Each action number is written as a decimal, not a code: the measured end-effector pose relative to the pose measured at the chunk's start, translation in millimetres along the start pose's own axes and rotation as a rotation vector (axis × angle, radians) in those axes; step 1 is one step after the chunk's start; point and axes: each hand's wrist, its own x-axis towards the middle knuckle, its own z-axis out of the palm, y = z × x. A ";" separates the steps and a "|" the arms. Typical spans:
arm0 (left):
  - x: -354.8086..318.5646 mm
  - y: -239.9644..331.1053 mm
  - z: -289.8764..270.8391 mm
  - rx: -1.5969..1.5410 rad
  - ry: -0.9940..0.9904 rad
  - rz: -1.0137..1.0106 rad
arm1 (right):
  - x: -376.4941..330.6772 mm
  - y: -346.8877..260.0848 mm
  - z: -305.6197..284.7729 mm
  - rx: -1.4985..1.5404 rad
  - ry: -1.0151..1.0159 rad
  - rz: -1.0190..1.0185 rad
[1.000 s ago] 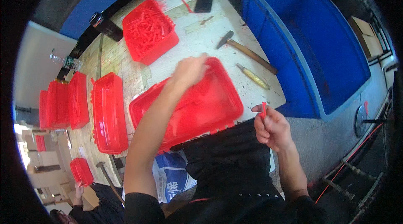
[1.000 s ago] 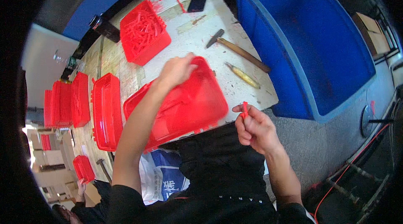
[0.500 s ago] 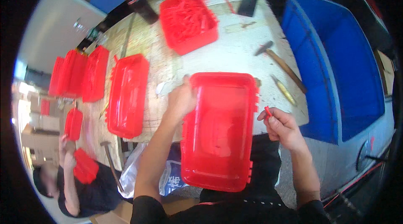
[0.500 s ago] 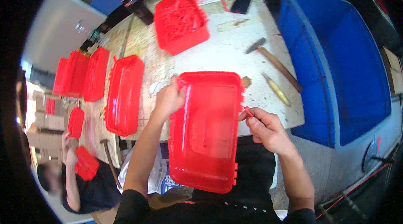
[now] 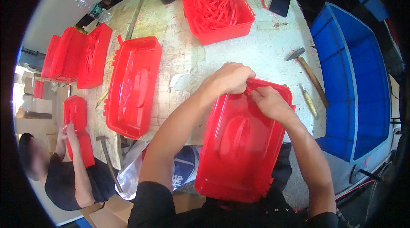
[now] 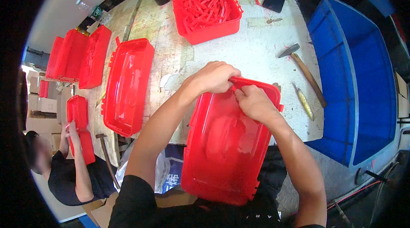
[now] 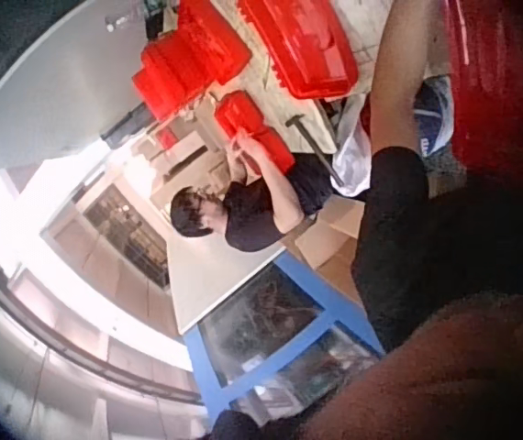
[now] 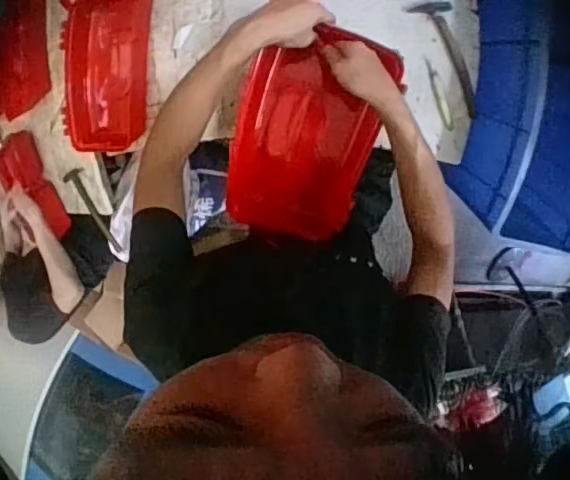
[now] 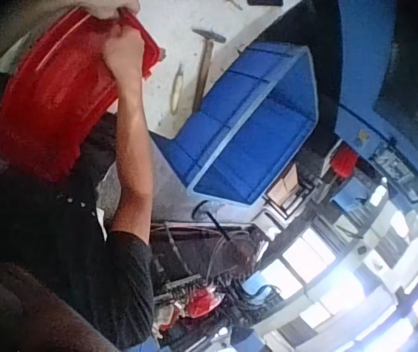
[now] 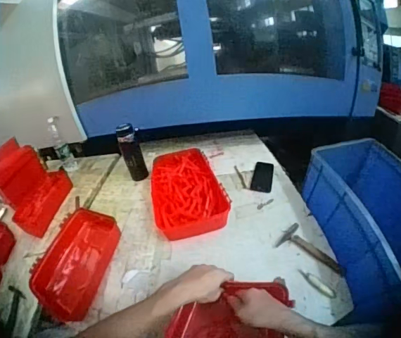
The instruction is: The person assembles red plastic containers by snapping lids onto bases and inserting small red plastic pieces into the handles. They repeatedly pick up containers, attach lids, and insert pieces, then place finished units into a blue bin.
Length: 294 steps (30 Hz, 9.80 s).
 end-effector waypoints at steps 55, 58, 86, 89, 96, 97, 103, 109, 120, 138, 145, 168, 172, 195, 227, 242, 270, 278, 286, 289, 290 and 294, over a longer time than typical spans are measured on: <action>-20.8 24.0 20.0 0.133 0.301 0.101 | -10.2 9.0 31.9 1.450 0.042 0.380; -19.6 25.2 19.0 0.134 0.285 0.113 | -12.3 10.8 40.8 1.482 0.081 0.319; -34.5 -19.7 8.8 -0.526 0.154 0.147 | -29.8 -64.7 25.9 -0.642 -0.223 -0.465; -59.9 -30.9 16.1 -0.597 0.123 0.052 | 20.6 -77.4 -21.9 -0.305 -0.337 -0.903; -100.0 -32.9 23.4 -0.312 0.407 -0.268 | 233.2 -108.7 -34.3 -0.681 0.313 -0.367; -108.1 -33.2 23.5 -0.284 0.452 -0.356 | 243.3 -103.3 -28.8 -0.675 0.206 -0.325; -163.1 -60.3 34.2 -0.719 0.409 -0.033 | 237.0 -94.8 -41.3 -0.246 0.679 -0.740; -174.0 -48.6 30.5 -0.511 0.528 -0.202 | 151.8 -82.9 -85.7 0.794 0.472 -0.768; -179.4 32.1 -3.7 0.634 0.138 -0.391 | -20.5 -17.7 -77.3 1.638 0.459 -0.409; 55.7 97.4 -8.8 0.712 0.319 -0.097 | -122.6 -18.5 2.9 1.101 -0.474 -0.452; 31.3 119.0 -38.6 0.969 -0.157 -0.161 | -172.3 46.3 -31.8 0.850 0.277 -0.570; -3.7 74.7 -12.9 0.666 0.085 0.366 | -249.0 92.3 26.3 1.595 0.040 -0.127; -59.6 5.8 -26.9 0.503 0.108 -0.029 | -297.8 124.5 32.7 0.651 -0.276 -0.007; 1.9 30.0 -7.0 0.231 0.254 0.079 | -56.5 14.3 -20.8 -0.470 0.286 -0.208; -26.2 -2.2 -12.3 0.088 0.105 0.016 | -11.5 -2.2 10.1 -0.963 0.235 -0.341; -22.4 6.8 -3.7 0.189 0.172 0.102 | 7.7 -23.5 -26.1 0.884 -0.410 0.629; -14.7 -0.7 -2.9 0.290 0.213 0.180 | 9.7 -12.7 27.0 0.620 0.210 0.156; -12.2 0.1 -8.5 0.292 0.182 0.185 | 10.5 -14.6 17.6 1.323 -0.047 0.447; -13.5 3.2 -10.7 0.290 0.111 0.157 | 10.3 -10.4 30.9 1.088 0.128 0.345; -13.0 0.5 -9.6 0.287 0.176 0.189 | 12.8 -9.8 41.4 0.659 0.317 0.053; -11.9 -0.2 -8.9 0.287 0.167 0.193 | 12.0 -7.6 42.7 0.478 0.352 -0.022; -10.2 -3.0 -6.3 0.283 0.135 0.153 | 12.2 -4.1 53.4 0.193 0.466 -0.109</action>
